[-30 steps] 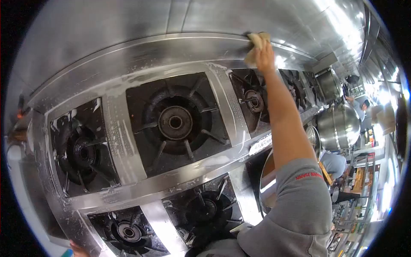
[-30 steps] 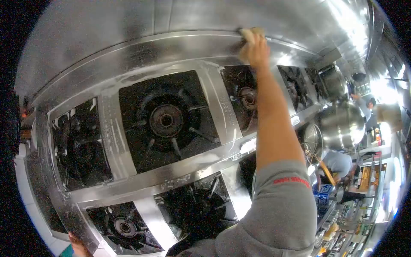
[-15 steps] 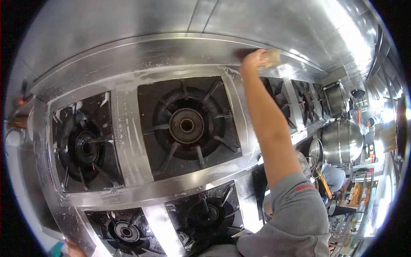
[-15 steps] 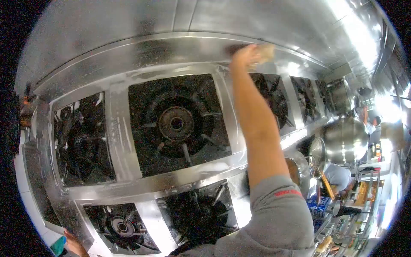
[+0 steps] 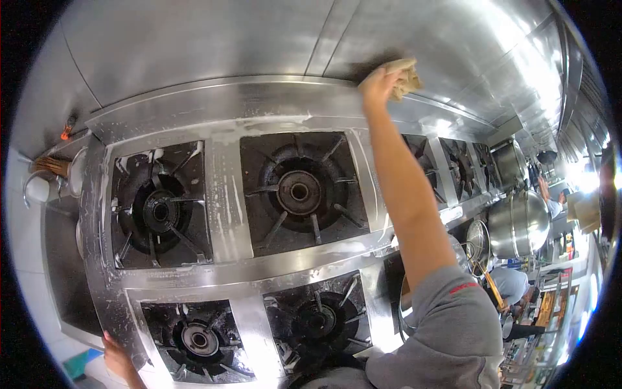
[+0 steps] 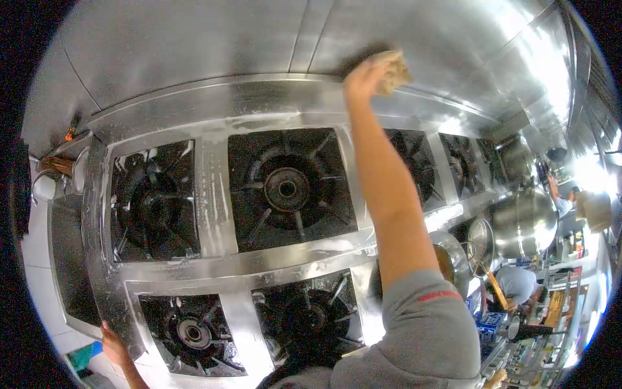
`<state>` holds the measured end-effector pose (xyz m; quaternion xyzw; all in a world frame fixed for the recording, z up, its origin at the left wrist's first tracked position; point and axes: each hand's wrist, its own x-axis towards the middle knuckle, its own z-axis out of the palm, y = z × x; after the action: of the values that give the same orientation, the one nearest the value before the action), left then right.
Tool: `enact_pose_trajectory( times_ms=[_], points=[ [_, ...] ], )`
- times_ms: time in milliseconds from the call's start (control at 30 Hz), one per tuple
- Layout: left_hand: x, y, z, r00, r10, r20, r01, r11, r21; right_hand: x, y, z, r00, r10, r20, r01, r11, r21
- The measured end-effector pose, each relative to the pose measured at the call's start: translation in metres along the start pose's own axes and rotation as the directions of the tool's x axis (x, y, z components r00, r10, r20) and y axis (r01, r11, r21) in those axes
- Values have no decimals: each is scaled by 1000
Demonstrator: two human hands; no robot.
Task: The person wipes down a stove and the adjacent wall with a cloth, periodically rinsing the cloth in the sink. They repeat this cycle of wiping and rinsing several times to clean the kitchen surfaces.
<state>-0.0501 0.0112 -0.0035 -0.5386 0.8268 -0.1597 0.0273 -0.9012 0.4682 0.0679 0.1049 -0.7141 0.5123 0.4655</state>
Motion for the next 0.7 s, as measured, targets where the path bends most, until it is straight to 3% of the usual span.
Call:
enact_pose_trajectory(
  times_ms=[67,133,233,333,367,433,467,533,600,633,667,700],
  points=[
    [-1,0,1,999,19,-45,-18,1000,21,-13,12,23,987,-59,147,110,923,-369],
    [-1,4,2,994,31,-107,-28,999,36,-45,-24,63,981,78,178,27,851,-525],
    [3,10,-2,983,45,-177,-38,998,41,-122,-117,117,953,145,268,12,860,-510],
    [5,6,-2,995,34,-93,-27,997,79,-167,-208,115,927,3,376,128,938,-323],
    [5,4,-5,994,37,-106,-29,996,80,-166,-208,107,931,5,364,121,939,-323],
    [4,8,-5,983,80,-165,-76,997,35,-164,-194,97,694,-229,682,397,912,-98],
    [3,8,-7,985,84,-152,-82,996,20,-154,-186,85,693,-233,682,405,909,-101],
    [1,11,-9,982,77,-172,-77,997,6,-120,-153,42,600,-170,782,537,810,-236],
    [4,12,-6,979,79,-186,-79,997,10,-85,-82,14,616,-298,729,735,551,-396],
    [5,12,-3,978,81,-193,-79,997,20,-66,-57,-10,583,-194,789,802,291,-521],
    [6,10,0,977,82,-198,-78,996,32,-43,-50,-34,664,-221,714,721,440,-535],
    [4,5,2,976,84,-199,-75,996,49,-24,-47,-55,669,-77,739,668,499,-552]
  ],
)
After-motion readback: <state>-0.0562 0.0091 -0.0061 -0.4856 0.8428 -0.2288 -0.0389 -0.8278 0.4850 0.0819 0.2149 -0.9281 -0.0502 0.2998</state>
